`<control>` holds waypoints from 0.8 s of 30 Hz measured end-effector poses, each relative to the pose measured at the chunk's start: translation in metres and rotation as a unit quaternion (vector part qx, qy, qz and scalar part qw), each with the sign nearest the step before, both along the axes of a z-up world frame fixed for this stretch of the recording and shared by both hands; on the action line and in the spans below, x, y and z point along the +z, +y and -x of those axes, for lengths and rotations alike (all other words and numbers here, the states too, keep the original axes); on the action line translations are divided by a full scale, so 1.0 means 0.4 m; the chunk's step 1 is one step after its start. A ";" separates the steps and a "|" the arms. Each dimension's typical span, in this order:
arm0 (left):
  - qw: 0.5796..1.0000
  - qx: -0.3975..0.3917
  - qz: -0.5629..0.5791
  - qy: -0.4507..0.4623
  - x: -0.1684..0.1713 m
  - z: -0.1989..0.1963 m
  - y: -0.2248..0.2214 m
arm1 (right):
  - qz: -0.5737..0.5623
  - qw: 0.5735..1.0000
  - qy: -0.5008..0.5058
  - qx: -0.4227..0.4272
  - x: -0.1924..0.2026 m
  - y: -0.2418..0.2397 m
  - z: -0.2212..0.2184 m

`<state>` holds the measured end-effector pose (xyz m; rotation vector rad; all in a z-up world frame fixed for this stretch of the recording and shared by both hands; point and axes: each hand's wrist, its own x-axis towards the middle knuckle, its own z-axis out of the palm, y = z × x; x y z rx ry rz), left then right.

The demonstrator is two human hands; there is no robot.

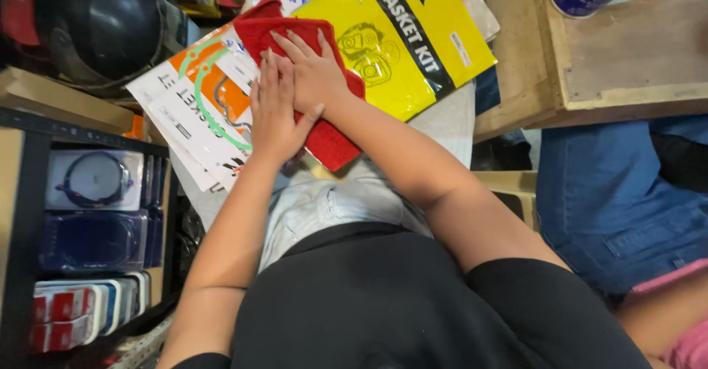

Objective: The recorder is cleaning and wiping down various motorcycle gasket kits using a red cloth.

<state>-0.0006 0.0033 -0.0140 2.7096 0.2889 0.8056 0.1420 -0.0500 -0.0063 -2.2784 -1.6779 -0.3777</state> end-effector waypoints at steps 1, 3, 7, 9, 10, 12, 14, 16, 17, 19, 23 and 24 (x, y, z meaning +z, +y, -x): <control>1.000 0.007 0.011 0.012 -0.001 -0.002 0.000 | -0.018 1.000 0.011 -0.005 0.013 0.004 -0.001; 1.000 0.015 0.017 0.021 0.009 -0.006 -0.002 | -0.041 0.999 0.019 -0.009 0.024 0.018 -0.010; 0.999 0.019 -0.010 0.045 0.032 -0.001 -0.012 | -0.046 0.995 0.061 -0.065 0.005 0.045 -0.038; 0.998 0.018 -0.013 0.055 0.040 -0.001 -0.015 | -0.048 0.992 0.074 -0.087 0.007 0.054 -0.051; 0.998 0.018 -0.017 0.057 0.042 0.000 -0.015 | -0.055 0.988 0.104 -0.101 0.013 0.057 -0.053; 0.998 0.017 -0.023 0.058 0.048 -0.001 -0.015 | -0.062 0.983 0.132 -0.116 0.022 0.058 -0.061; 0.998 0.021 -0.019 0.058 0.052 0.000 -0.021 | -0.112 0.979 0.150 -0.082 0.022 0.048 -0.069; 0.998 0.024 -0.019 0.062 0.051 -0.001 -0.020 | -0.100 0.986 0.130 -0.028 0.020 0.034 -0.082; 0.997 0.027 -0.021 0.068 0.050 0.000 -0.020 | -0.089 0.989 0.112 0.026 0.019 0.026 -0.088; 0.998 0.015 -0.014 0.062 0.020 -0.003 -0.005 | -0.038 0.988 0.138 0.065 0.020 0.015 -0.103; 0.998 0.001 -0.002 0.061 -0.007 -0.013 0.009 | -0.052 0.963 0.227 0.137 0.029 -0.004 -0.118; 0.998 0.000 -0.002 0.061 0.001 -0.011 0.008 | -0.053 0.963 0.227 0.136 0.023 0.001 -0.122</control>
